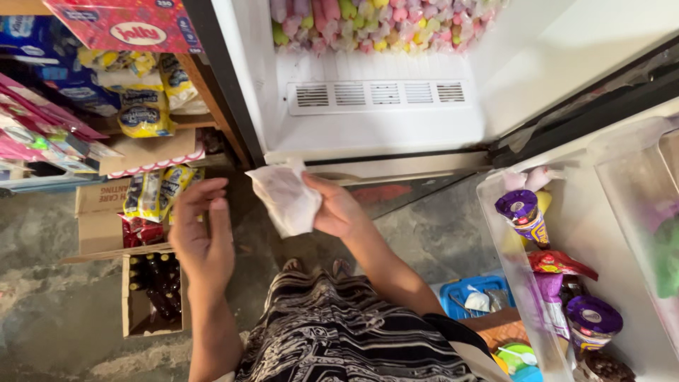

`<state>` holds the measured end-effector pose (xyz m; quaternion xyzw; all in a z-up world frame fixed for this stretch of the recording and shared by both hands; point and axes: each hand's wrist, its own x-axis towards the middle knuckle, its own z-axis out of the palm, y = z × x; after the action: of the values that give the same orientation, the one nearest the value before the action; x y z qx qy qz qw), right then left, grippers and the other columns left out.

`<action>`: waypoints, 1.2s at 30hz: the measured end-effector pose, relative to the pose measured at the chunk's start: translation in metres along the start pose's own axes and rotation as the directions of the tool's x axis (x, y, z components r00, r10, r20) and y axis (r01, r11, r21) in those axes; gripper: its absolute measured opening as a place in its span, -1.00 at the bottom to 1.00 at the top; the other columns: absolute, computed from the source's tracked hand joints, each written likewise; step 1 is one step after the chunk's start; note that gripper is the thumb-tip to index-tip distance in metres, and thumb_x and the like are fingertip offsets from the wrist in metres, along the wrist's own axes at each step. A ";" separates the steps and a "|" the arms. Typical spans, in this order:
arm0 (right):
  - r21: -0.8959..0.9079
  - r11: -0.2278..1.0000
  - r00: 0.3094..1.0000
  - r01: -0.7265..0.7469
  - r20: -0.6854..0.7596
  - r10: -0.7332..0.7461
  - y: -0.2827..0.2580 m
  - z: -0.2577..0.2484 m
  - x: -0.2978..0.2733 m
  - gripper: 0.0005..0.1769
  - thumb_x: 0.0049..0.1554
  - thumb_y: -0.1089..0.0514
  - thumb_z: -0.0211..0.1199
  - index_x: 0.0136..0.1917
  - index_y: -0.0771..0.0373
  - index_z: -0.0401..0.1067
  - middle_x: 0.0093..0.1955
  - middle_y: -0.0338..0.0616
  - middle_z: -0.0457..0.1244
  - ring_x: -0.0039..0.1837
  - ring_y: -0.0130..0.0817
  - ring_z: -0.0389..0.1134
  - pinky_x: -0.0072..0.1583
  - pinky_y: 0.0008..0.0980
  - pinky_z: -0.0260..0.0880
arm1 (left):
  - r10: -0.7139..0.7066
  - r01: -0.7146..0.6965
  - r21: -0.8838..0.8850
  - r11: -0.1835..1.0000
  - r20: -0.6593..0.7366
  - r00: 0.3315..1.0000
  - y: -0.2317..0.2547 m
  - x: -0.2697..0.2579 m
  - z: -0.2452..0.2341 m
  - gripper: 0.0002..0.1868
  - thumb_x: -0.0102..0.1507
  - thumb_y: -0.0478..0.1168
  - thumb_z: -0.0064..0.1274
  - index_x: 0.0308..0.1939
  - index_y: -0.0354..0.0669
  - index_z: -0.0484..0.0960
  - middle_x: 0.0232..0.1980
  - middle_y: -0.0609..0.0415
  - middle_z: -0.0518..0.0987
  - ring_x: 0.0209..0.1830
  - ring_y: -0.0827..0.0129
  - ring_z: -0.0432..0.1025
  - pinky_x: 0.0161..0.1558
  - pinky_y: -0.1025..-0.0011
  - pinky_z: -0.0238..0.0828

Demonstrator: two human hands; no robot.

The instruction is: The person cleans the interior of a commercial freezer. They remove a white plastic vent cover, wipe it with a tissue, and then wipe the interior surfaces of the freezer compartment. Finally, they reinsert the vent cover into its slot.

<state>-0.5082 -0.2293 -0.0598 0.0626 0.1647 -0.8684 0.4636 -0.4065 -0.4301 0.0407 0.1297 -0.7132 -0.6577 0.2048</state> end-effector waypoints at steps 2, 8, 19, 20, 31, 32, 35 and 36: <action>-0.001 1.000 0.994 0.011 -0.110 -0.011 -0.008 0.009 -0.019 -0.43 0.29 0.01 0.09 0.46 0.38 0.24 0.38 0.00 0.29 0.39 -0.21 0.35 0.43 -0.13 0.30 | 0.177 -0.183 0.072 0.981 0.081 0.981 -0.012 0.004 0.013 -0.76 0.49 -0.40 -0.07 0.22 -0.31 0.54 0.07 0.04 0.54 0.06 0.45 0.43 0.13 0.56 0.38; -0.970 0.184 0.907 0.160 0.070 -0.415 -0.011 0.007 -0.064 -0.55 0.43 0.01 0.04 0.38 0.38 0.45 -0.08 -0.14 0.34 -0.07 -0.51 0.28 -0.04 -0.45 0.32 | -0.096 0.217 -0.301 0.929 0.369 0.925 -0.064 -0.003 0.066 -0.52 0.22 -0.50 0.16 0.22 -0.25 0.48 0.16 0.05 0.60 0.07 0.51 0.50 0.03 0.54 0.50; -0.919 -0.300 0.615 0.256 0.395 -0.682 -0.113 -0.049 -0.099 -0.75 0.32 0.25 0.01 0.12 0.42 0.44 0.03 -0.14 0.34 0.06 -0.39 0.30 0.08 -0.31 0.37 | 0.259 -0.352 0.182 0.918 0.398 0.880 -0.025 0.015 0.087 -0.56 0.18 -0.39 0.32 0.14 -0.21 0.63 0.02 0.00 0.64 -0.04 0.27 0.50 0.00 0.38 0.48; -0.965 -0.262 0.519 0.008 0.228 -0.824 -0.135 -0.051 -0.104 -0.72 0.37 0.22 -0.03 0.08 0.43 0.46 -0.07 -0.04 0.32 0.01 -0.27 0.30 0.04 -0.23 0.36 | 0.377 -0.459 0.207 0.864 0.337 0.863 -0.020 0.019 0.086 -0.61 0.21 -0.38 0.31 0.12 -0.22 0.64 0.05 -0.03 0.63 0.04 0.21 0.48 0.07 0.35 0.46; -0.737 -0.270 0.287 -0.620 0.107 -0.952 -0.317 -0.137 -0.047 -0.74 0.10 0.26 0.17 0.05 0.42 0.47 -0.02 0.22 0.37 0.17 0.14 0.38 0.25 -0.07 0.36 | 0.893 -0.691 0.638 0.340 0.013 0.451 -0.035 0.146 0.081 -0.09 0.40 -0.17 0.32 0.55 0.17 -0.10 0.61 -0.23 -0.20 0.64 -0.05 -0.23 0.57 -0.09 -0.21; -0.680 -0.400 0.304 -0.615 0.264 -0.915 -0.317 -0.148 -0.044 -0.68 0.07 0.30 0.19 0.10 0.43 0.47 0.05 0.25 0.36 0.21 0.17 0.36 0.29 -0.06 0.33 | 0.906 -0.666 0.693 0.277 0.043 0.422 -0.041 0.154 0.081 -0.06 0.39 -0.19 0.30 0.56 0.23 -0.13 0.61 -0.24 -0.23 0.66 -0.09 -0.25 0.58 -0.10 -0.24; -0.538 -0.626 0.345 -0.565 0.535 -0.771 -0.312 -0.164 -0.037 -0.53 -0.01 0.41 0.19 0.21 0.46 0.47 0.23 0.30 0.33 0.31 0.22 0.30 0.37 -0.05 0.27 | 0.925 -0.645 0.739 0.192 0.085 0.371 -0.054 0.158 0.083 0.05 0.29 -0.23 0.36 0.54 0.33 -0.17 0.58 -0.19 -0.14 0.62 -0.08 -0.18 0.61 -0.14 -0.12; -0.573 -0.620 0.352 -0.536 0.516 -0.781 -0.305 -0.164 -0.037 -0.50 -0.03 0.44 0.18 0.22 0.45 0.48 0.25 0.30 0.32 0.33 0.22 0.29 0.38 -0.05 0.26 | 0.918 -0.656 0.709 0.260 0.031 0.396 -0.056 0.160 0.087 0.06 0.30 -0.21 0.35 0.56 0.24 -0.21 0.59 -0.21 -0.15 0.62 -0.09 -0.18 0.58 -0.15 -0.15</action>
<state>-0.7464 0.0135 -0.1346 -0.0763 0.9406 -0.1596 -0.2899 -0.5928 -0.4321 0.0002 -0.0675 -0.7898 -0.1403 0.5933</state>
